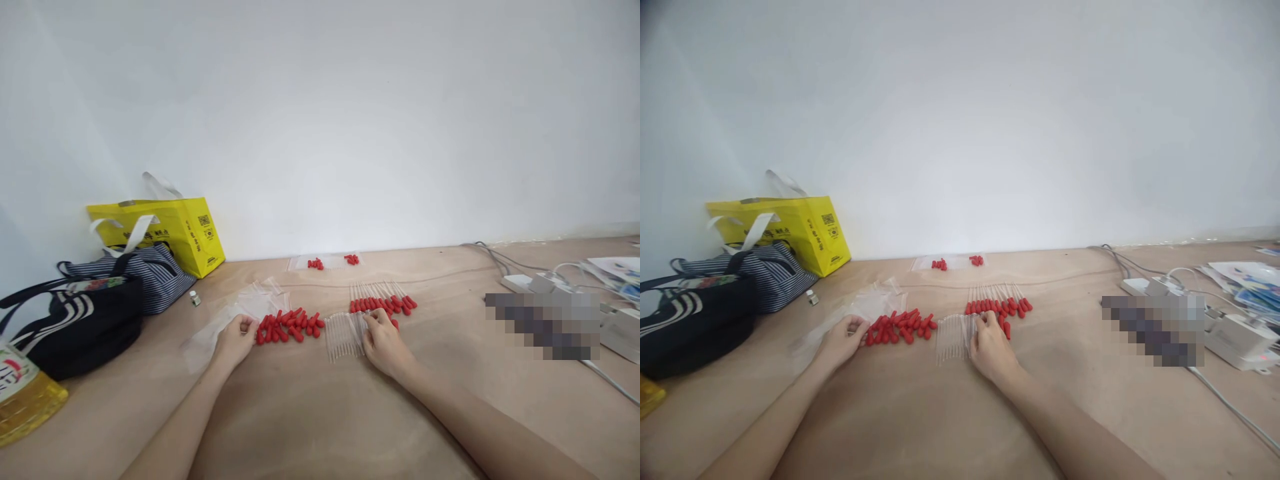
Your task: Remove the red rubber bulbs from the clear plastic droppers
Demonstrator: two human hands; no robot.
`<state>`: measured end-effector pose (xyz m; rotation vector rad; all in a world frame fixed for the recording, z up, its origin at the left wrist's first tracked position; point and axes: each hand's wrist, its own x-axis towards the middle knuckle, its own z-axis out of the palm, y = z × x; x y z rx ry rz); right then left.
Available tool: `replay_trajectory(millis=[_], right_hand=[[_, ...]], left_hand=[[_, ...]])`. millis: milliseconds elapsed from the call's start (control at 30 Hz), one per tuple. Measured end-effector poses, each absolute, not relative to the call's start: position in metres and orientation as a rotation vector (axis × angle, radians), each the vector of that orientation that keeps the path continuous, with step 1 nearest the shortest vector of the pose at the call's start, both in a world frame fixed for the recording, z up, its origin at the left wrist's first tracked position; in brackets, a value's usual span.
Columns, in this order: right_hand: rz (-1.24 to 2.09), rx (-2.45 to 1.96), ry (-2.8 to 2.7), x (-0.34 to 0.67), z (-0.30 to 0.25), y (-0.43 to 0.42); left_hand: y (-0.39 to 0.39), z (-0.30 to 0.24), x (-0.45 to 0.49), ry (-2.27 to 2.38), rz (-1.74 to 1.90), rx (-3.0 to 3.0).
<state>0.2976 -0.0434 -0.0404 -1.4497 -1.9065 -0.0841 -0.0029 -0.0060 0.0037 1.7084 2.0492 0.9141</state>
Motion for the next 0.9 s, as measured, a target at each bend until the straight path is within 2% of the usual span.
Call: replay_trajectory(millis=[633, 900], right_hand=[[-0.029, -1.424, -1.631, 0.346, -0.031, -0.042], [-0.051, -1.416, -1.756, 0.344, -0.030, -0.043]], left_hand=[[-0.013, 0.025, -0.009, 2.290, 0.693, 1.941], [-0.003, 0.031, 0.087, 1.918, 0.500, 2.326]])
